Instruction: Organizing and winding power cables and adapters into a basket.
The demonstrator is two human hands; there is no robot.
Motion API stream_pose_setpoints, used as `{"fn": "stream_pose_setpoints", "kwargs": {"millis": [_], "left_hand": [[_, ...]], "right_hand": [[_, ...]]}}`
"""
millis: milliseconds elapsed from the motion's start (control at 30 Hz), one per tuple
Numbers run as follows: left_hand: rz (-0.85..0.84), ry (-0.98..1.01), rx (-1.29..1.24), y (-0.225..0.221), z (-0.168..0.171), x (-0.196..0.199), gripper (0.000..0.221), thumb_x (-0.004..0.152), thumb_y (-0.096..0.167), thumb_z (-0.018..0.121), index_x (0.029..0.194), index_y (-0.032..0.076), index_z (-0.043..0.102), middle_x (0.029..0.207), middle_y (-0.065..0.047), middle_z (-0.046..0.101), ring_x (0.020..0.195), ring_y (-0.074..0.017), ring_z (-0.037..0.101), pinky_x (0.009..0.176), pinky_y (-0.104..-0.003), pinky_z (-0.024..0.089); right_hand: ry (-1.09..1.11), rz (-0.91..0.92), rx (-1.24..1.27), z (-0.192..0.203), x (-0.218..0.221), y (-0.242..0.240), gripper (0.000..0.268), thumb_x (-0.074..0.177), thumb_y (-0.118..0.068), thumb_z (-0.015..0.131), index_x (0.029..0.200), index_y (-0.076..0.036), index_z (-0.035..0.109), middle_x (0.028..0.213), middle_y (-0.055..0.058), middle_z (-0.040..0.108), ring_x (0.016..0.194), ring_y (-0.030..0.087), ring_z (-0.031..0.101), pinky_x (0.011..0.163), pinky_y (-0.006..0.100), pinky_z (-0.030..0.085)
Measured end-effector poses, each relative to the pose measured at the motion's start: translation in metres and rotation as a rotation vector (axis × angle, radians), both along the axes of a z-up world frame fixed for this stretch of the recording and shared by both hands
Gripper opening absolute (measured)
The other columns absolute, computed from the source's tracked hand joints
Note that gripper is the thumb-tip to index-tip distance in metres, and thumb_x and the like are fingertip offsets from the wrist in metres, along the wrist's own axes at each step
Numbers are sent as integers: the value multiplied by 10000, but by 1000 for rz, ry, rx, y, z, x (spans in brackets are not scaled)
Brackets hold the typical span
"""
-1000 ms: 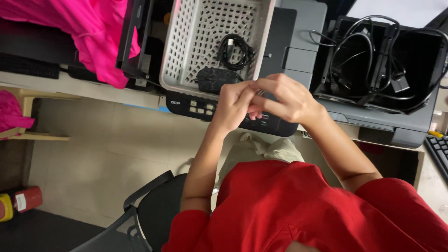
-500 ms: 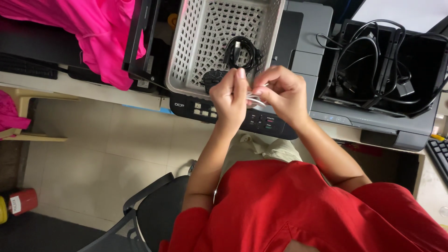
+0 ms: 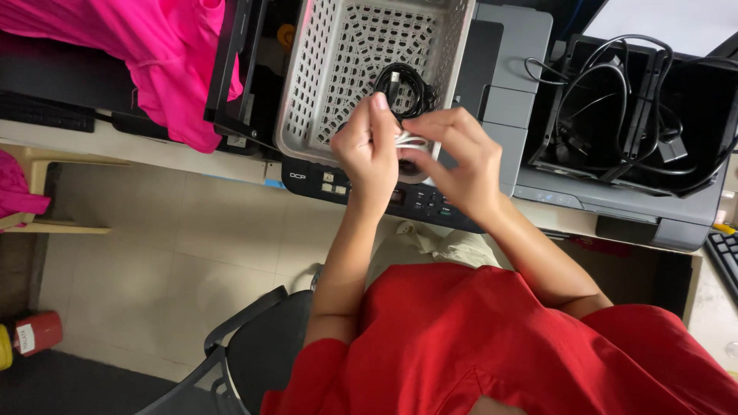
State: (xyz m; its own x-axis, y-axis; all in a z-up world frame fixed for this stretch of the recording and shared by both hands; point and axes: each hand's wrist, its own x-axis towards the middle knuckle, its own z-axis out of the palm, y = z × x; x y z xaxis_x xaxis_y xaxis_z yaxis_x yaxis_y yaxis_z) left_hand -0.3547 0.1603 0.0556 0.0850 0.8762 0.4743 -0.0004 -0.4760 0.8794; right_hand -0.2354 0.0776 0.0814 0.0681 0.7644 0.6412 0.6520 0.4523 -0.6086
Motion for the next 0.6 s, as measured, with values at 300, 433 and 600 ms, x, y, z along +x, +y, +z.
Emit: {"fn": "stream_pose_setpoints", "kwargs": {"millis": [300,433,600], "left_hand": [[-17,96,115,6,-2,-1,368,1088,138,583,756,23,475,601,-29,414,540,-89,373,517,-307,316],[14,80,138,15,3,-3,369,1086,150,568,747,22,500,601,-31,438,530,-95,399,512,-320,313],[-33,66,62,23,5,-5,371,1095,164,540,752,24,516,589,-24,457,525,-96,424,508,-321,333]], "right_hand": [[441,91,-217,-30,1,8,211,944,80,723,1149,27,726,1120,92,708,1024,189,680,909,293,551],[646,126,-298,-35,0,12,169,1025,35,668,1193,18,668,1112,78,699,1006,138,674,913,281,553],[1116,474,-390,-42,9,23,217,1061,12,651,1234,-40,532,1055,93,700,975,144,680,941,296,546]]}}
